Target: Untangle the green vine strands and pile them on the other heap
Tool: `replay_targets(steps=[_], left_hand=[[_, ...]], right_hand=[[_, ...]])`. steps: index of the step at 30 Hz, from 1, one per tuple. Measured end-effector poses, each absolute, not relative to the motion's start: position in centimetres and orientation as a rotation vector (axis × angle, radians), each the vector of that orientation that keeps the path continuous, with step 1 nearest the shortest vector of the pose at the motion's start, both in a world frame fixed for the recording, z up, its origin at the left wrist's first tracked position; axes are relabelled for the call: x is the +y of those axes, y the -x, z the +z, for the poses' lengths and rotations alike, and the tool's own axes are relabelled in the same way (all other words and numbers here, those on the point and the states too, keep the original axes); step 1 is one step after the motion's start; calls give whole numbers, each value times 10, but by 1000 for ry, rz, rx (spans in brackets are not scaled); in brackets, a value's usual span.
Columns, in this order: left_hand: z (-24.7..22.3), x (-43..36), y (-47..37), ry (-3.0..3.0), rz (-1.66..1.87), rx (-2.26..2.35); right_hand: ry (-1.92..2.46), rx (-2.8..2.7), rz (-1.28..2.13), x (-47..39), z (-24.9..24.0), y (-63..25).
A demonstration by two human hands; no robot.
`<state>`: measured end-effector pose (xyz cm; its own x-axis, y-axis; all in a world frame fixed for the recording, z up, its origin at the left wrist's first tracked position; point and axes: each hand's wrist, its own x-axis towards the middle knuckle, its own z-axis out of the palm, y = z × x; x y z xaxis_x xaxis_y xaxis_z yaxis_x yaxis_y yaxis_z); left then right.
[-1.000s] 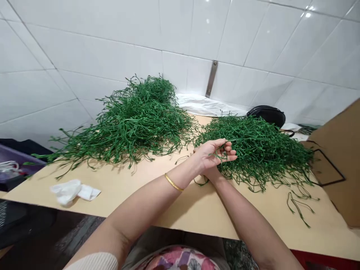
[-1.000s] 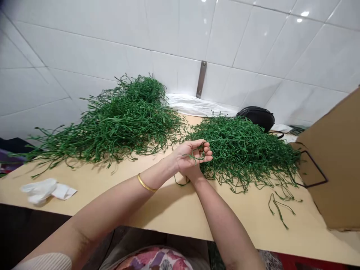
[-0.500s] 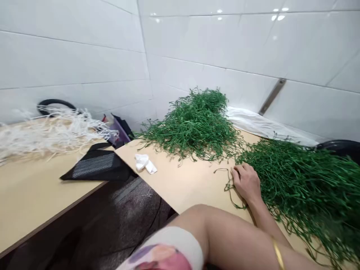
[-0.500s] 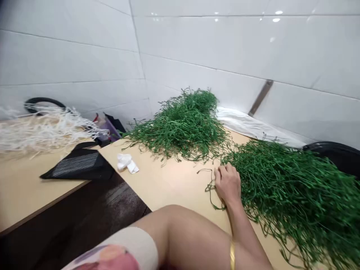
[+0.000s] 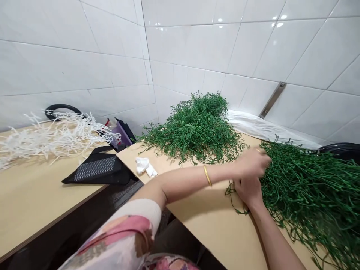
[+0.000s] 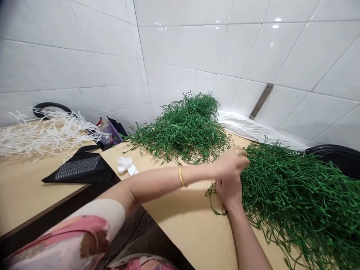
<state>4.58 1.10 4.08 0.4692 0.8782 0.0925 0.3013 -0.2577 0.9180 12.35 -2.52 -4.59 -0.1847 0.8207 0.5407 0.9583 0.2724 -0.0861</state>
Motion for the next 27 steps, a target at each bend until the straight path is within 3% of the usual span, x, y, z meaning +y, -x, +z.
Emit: replay_targets(steps=[3,5,8,10,14,19,22,27], left_hand=[[65,66,-6,-1958,923,1060],[69,105,13,-2298,999,1341],[64,149,29,-2476,894,1680],[60,165,34,-2553,721,1758],[73,182,42,-2550,723,1789],[138,183,50,-2477,1205,1755],[160,158,55,-2493,1297,1650],[108,85,71,-2684,1162,1183]], right_hand=[[1650,-2088,-361,-27,-42,-120],[1666,-2098,-340,-28,-40,-118],[1660,-2096,-319,-29,-37,-116],[1664,-2091,-312,-29,-37,-116],[1664,-2086,-304,-28,-38,-117],[1668,-2077,-295,-28,-38,-118],[1667,-2082,-297,-28,-38,-118],[1693,-2076,-286,-29,-38,-118]])
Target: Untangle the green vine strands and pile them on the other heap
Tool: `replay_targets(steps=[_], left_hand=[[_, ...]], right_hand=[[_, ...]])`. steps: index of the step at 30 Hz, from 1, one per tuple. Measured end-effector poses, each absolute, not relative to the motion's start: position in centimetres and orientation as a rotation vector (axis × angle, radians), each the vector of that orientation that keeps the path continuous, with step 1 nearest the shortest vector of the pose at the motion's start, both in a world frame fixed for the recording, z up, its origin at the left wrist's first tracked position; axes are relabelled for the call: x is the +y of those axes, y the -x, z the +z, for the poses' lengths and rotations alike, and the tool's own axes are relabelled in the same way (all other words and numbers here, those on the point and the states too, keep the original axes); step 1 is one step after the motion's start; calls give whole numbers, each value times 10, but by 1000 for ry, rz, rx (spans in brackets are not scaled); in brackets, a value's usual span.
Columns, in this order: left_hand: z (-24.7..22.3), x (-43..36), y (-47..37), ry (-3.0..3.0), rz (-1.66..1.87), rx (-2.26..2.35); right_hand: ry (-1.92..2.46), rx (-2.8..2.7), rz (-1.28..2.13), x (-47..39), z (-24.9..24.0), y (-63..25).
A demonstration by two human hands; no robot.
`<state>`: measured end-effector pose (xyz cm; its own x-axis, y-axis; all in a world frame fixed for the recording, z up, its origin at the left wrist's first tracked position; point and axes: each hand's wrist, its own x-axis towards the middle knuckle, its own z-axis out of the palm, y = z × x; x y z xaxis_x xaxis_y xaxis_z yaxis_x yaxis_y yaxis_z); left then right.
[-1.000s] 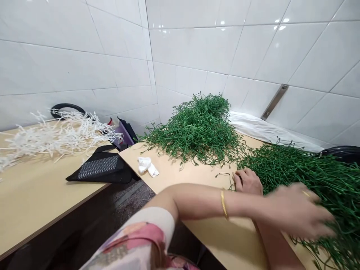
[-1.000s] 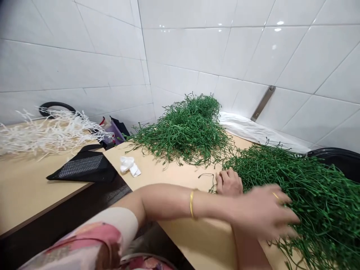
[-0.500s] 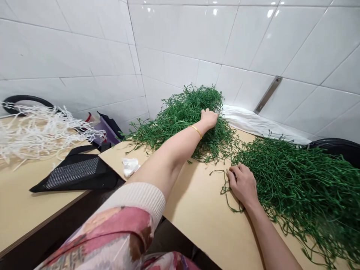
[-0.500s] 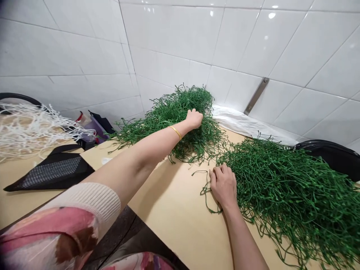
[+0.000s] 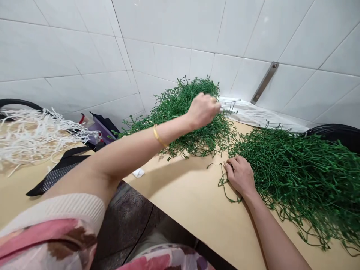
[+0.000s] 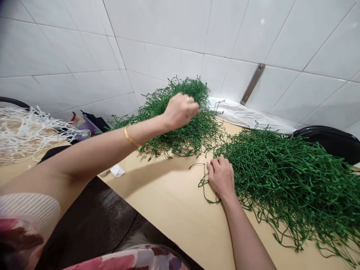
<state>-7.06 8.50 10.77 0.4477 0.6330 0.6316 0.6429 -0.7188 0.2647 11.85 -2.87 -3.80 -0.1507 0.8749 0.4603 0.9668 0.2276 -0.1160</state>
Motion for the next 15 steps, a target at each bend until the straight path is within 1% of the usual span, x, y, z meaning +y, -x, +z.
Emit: replay_targets(steps=[3,6,9,12,15], left_hand=[[59,50,83,2800,-1055,-1052],[28,33,93,2761,-886,-1093],[15,30,97,2711,-817,-1152],[10,30,96,2708,-768,-1139],[6,29,92,2704,-707,-1104]], right_hand=[[1689,-2075,-277,-28,-39,-120],[1646,-2073,-247,-27,-41,-122],[1605,-2079,-154,-28,-37,-124],[1648,-2175,-19,-30,-24,-126],[1724,-2221,-37,-30,2,-120]])
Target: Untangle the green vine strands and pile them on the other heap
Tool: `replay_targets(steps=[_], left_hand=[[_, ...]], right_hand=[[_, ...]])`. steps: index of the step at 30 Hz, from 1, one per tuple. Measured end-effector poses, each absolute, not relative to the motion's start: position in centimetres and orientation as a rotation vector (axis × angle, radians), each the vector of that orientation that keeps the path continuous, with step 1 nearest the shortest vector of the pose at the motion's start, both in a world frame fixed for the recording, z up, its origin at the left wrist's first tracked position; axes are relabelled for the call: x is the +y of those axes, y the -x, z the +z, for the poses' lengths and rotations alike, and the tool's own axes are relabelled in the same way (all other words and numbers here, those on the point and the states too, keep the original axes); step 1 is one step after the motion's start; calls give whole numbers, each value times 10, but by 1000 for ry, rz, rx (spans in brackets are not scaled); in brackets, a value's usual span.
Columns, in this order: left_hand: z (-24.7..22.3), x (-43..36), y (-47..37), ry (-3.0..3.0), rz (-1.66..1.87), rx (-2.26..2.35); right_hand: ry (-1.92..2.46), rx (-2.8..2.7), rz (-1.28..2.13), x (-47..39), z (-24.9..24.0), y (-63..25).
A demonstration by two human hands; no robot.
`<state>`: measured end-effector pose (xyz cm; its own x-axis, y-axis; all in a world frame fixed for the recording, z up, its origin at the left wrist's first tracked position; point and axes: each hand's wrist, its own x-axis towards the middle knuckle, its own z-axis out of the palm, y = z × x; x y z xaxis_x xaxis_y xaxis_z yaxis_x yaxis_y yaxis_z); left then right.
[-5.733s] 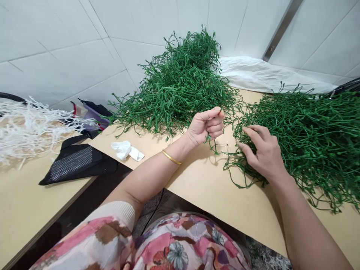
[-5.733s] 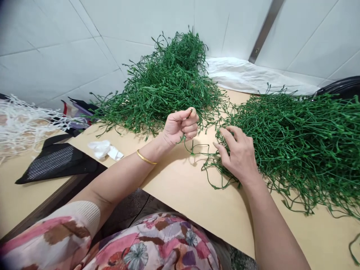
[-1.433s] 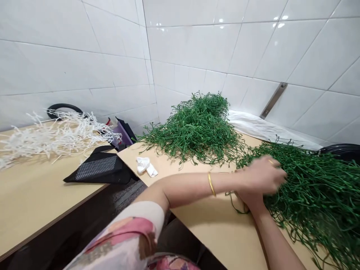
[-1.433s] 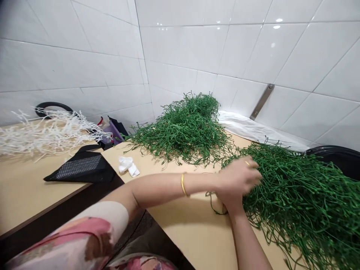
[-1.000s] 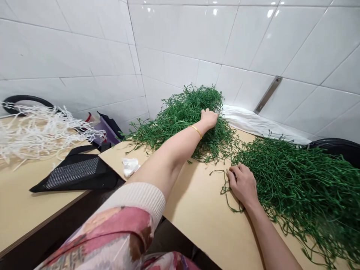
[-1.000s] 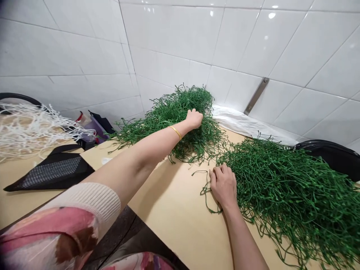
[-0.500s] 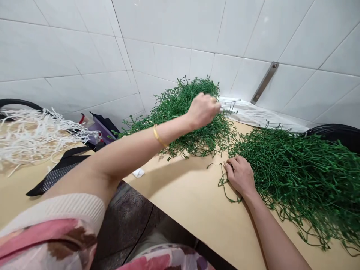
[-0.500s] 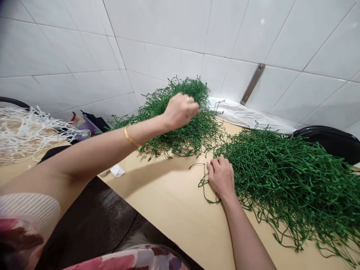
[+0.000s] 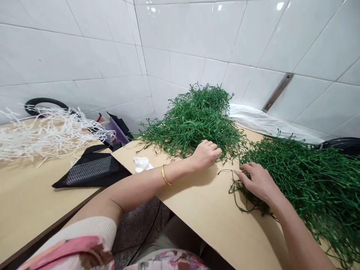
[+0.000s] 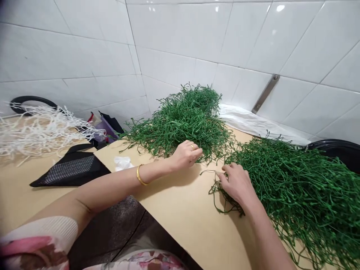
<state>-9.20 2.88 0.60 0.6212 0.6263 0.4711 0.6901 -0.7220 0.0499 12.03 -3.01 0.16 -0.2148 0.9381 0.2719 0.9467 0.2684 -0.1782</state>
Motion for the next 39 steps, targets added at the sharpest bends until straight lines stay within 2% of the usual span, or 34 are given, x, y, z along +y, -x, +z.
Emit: replay_targets(steps=[3,8,11,18,24,31,35,39], left_hand=[[2,27,86,2738,-717,-1062],[-1,25,80,2831,-819,-973],[-4,21,79,2861,-890,-901],[-13,18,78,2853,-765,-907],[5,29,70,2752,-1090,-1131],[35,58,72,2444,-1410,-1174],[45,73,72,2365,-1123,-1326],[35,79,75,2339,-802,-1383]], right_hand=[[1662,-2015,11,-19,27,-100],[1443,-1611,758,21,32,-54],[1424,-1560,853,43,23,-40],[1374,-1555,688,45,44,-55],[1558,-1481,-38,61,40,-78],[1537,-1630,173,81,10,-76],[1472,-1786,291,67,15,-68],[1450,-1879,320,53,25,-69]])
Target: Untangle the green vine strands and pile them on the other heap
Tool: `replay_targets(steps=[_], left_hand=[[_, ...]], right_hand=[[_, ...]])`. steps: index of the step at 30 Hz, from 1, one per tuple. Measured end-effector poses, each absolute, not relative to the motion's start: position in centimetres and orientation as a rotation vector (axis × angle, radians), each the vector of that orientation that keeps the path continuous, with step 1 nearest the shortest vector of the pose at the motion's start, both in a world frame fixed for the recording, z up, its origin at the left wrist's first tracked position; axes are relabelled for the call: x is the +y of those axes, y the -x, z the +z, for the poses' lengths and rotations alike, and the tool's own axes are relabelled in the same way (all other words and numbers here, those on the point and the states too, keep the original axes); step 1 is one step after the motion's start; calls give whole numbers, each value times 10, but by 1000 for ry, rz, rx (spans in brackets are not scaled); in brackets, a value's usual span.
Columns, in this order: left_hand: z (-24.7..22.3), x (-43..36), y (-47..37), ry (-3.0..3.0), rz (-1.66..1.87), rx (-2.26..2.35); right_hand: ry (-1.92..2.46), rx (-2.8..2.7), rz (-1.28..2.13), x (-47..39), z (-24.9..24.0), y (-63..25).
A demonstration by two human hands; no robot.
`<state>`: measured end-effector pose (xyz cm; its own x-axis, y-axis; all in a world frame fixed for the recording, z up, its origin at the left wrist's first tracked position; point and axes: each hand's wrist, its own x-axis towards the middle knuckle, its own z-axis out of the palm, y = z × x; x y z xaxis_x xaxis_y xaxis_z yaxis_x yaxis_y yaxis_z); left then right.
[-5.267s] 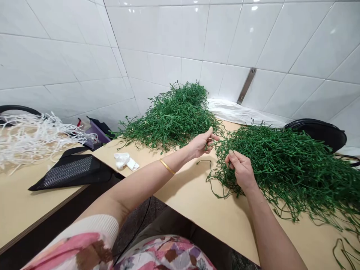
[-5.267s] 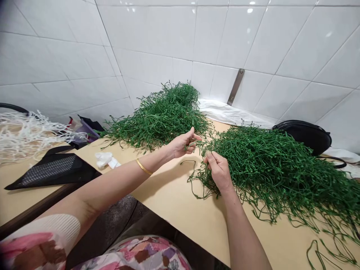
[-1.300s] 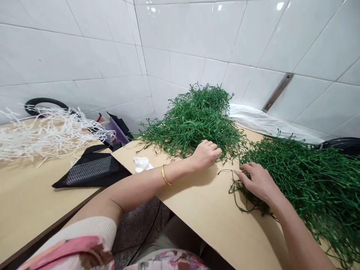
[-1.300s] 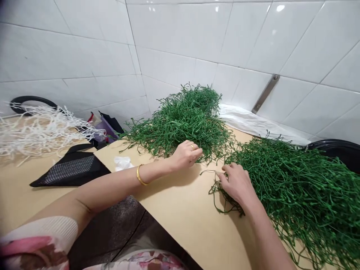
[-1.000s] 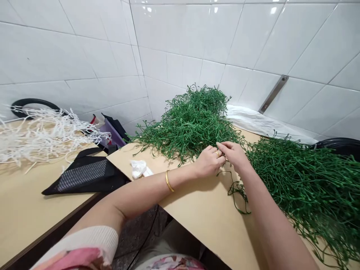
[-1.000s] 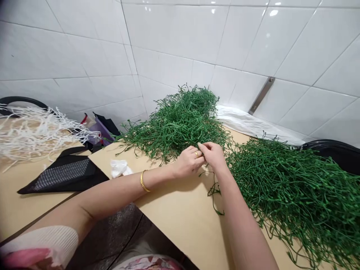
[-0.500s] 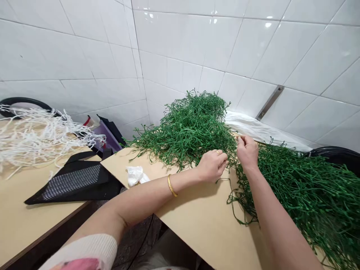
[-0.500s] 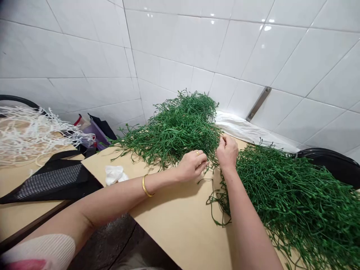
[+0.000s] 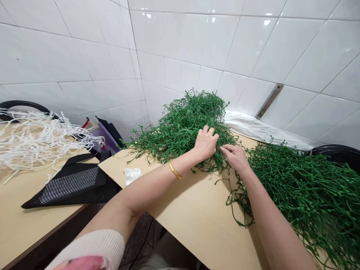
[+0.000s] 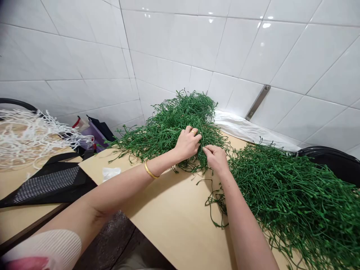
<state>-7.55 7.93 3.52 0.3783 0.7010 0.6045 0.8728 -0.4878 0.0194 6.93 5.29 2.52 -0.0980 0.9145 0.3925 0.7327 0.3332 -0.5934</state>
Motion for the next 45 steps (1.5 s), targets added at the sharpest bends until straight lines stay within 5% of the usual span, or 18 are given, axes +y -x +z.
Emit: replay_targets(steps=[15,45], left_hand=[[4,81,89,2317,-702,-1187],[7,73,91,2380,-835,-1283]], right_hand=[[1509,-1724,-98,65,26,-61],[1725,-1670,84,85,20,-25]])
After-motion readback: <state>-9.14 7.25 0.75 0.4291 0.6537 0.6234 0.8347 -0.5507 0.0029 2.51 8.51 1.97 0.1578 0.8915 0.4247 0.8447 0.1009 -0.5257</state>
